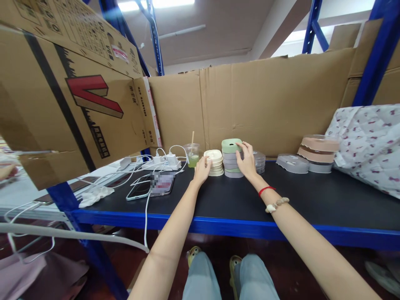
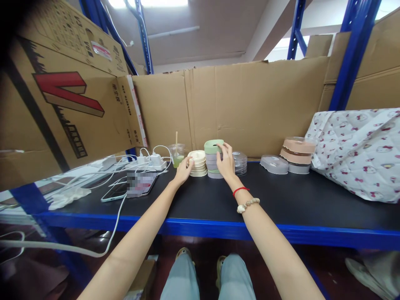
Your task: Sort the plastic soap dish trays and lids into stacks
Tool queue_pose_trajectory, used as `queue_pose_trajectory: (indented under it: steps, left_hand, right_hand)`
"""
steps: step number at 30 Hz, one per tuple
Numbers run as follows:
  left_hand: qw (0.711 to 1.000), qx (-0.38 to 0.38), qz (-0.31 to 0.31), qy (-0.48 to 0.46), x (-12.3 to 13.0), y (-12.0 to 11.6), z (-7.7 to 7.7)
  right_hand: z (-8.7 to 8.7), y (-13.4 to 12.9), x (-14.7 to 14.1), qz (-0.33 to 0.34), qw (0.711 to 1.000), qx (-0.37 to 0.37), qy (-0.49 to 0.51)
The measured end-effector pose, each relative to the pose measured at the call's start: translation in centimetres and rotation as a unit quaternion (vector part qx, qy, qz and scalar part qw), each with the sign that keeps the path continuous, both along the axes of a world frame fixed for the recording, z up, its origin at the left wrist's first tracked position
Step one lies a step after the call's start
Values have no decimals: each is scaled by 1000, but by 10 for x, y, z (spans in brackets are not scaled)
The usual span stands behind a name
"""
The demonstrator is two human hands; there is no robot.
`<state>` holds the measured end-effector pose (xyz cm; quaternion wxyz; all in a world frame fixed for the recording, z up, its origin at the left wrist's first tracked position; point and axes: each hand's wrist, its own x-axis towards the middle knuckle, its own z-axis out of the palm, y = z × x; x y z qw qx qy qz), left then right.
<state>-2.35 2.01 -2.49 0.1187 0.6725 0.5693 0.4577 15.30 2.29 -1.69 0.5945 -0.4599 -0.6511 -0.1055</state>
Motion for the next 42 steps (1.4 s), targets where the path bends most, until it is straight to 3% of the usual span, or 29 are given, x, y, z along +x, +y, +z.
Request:
queue_pose_trajectory:
  steps: [10, 16, 21, 25, 29, 32, 35, 42]
  left_hand:
    - [998, 40, 35, -44, 2, -5, 3]
    - [996, 50, 61, -48, 3, -10, 6]
    - [995, 60, 71, -44, 7, -13, 7]
    - [996, 68, 57, -6, 10, -14, 5]
    - [996, 62, 59, 10, 12, -15, 4]
    - [996, 55, 73, 3, 12, -16, 4]
    - [995, 47, 83, -6, 11, -16, 4]
    - [995, 32, 92, 1, 11, -20, 4]
  right_hand:
    - [5, 1, 11, -26, 995, 12, 93]
    - [6, -1, 36, -131, 977, -29, 167]
    - [-4, -5, 72, -235, 958, -98, 135]
    - [-19, -4, 109, -299, 931, -196, 79]
    - [-21, -8, 122, -349, 902, -255, 7]
    - [-13, -17, 114, -358, 902, -242, -18]
    - [-9, -21, 106, -364, 902, -232, 29]
    - [-20, -10, 115, -313, 895, -277, 155]
